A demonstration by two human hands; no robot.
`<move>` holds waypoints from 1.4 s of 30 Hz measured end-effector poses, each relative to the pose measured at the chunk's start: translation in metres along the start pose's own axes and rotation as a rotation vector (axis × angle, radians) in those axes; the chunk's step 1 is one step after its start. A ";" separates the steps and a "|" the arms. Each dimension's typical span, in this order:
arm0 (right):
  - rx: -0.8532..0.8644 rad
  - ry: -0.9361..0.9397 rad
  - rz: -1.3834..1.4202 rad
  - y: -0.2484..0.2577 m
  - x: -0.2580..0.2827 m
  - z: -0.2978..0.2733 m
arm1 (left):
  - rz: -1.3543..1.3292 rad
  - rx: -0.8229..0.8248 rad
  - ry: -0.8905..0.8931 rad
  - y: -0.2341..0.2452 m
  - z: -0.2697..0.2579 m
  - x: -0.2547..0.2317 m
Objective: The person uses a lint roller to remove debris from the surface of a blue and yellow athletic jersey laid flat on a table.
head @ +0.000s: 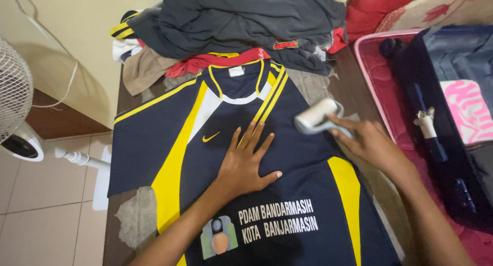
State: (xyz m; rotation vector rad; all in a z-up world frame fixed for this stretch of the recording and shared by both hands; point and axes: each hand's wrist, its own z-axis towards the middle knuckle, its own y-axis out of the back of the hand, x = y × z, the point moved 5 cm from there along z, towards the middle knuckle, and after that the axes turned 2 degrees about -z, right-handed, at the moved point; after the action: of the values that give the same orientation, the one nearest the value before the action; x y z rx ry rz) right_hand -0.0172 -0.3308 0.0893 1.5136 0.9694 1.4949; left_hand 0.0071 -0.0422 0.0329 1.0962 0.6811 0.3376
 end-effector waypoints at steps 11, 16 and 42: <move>0.114 -0.099 -0.077 0.024 0.002 -0.051 | -0.019 -0.024 -0.005 0.000 0.001 -0.001; -0.060 0.160 -0.011 -0.002 0.010 0.019 | -0.018 -0.024 -0.015 0.002 0.000 -0.001; 0.147 0.078 -0.106 0.016 0.050 0.022 | -0.076 -0.077 0.034 -0.005 -0.001 0.007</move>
State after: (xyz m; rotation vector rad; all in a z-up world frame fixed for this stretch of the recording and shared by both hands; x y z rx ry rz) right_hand 0.0059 -0.2919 0.1241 1.4904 1.2101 1.4419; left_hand 0.0109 -0.0398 0.0255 0.9911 0.7324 0.3156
